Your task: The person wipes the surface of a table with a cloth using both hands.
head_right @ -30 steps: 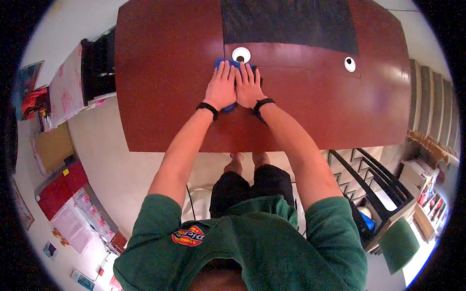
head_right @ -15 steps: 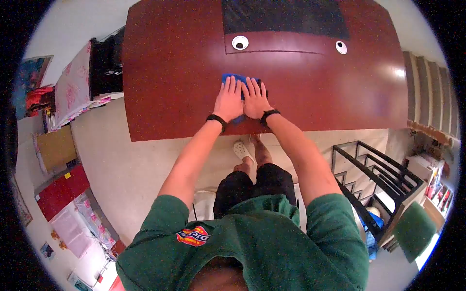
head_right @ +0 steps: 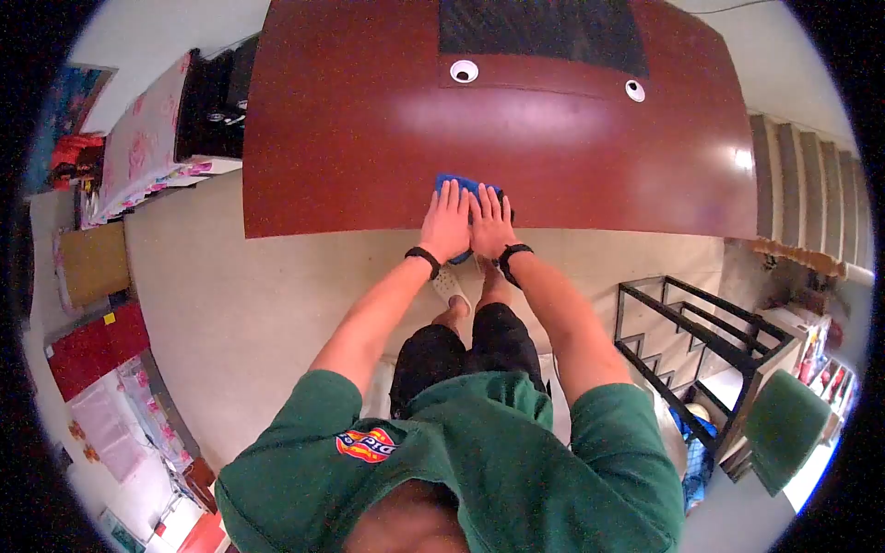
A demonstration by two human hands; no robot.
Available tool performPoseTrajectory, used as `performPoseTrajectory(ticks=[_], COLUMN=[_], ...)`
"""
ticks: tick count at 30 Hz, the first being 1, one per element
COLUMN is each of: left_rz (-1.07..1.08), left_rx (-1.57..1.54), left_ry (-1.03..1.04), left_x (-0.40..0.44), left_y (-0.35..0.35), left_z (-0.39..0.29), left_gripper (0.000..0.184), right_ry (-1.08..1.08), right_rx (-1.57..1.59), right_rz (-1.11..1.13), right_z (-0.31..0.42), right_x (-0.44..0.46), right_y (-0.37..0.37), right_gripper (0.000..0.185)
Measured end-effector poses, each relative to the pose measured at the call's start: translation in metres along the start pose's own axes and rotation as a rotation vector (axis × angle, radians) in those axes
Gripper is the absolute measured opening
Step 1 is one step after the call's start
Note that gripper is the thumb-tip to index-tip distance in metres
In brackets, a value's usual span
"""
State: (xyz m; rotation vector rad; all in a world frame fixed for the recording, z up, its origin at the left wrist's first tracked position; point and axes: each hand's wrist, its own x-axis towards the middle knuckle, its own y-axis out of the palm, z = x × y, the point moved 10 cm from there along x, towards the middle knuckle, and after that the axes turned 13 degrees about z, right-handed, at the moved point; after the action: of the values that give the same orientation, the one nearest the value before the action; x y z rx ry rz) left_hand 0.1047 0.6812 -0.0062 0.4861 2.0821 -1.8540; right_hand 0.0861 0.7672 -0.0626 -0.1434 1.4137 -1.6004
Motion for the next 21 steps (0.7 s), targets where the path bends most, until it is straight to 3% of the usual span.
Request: performPoseTrajectory(ticks=[5, 8, 12, 21], left_rz=[0.059, -0.032, -0.078, -0.182], left_rx=[0.118, 0.012, -0.063, -0.107], left_ry=[-0.031, -0.034, 0.017, 0.032], left_x=[0.001, 0.014, 0.060, 0.185], left_y=[0.004, 0.001, -0.024, -0.066], left_z=[-0.004, 0.002, 0.009, 0.018], left_gripper=[0.075, 0.076, 0.078, 0.087], right_ry=[0.016, -0.061, -0.074, -0.085], right_rx=[-0.020, -0.060, -0.069, -0.061], right_rz=[0.059, -0.038, -0.169, -0.100], right_z=[0.001, -0.003, -0.031, -0.113], right_x=[0.003, 0.011, 0.040, 0.117], right_y=[-0.004, -0.023, -0.059, -0.133], right_gripper=[0.087, 0.084, 0.079, 0.080])
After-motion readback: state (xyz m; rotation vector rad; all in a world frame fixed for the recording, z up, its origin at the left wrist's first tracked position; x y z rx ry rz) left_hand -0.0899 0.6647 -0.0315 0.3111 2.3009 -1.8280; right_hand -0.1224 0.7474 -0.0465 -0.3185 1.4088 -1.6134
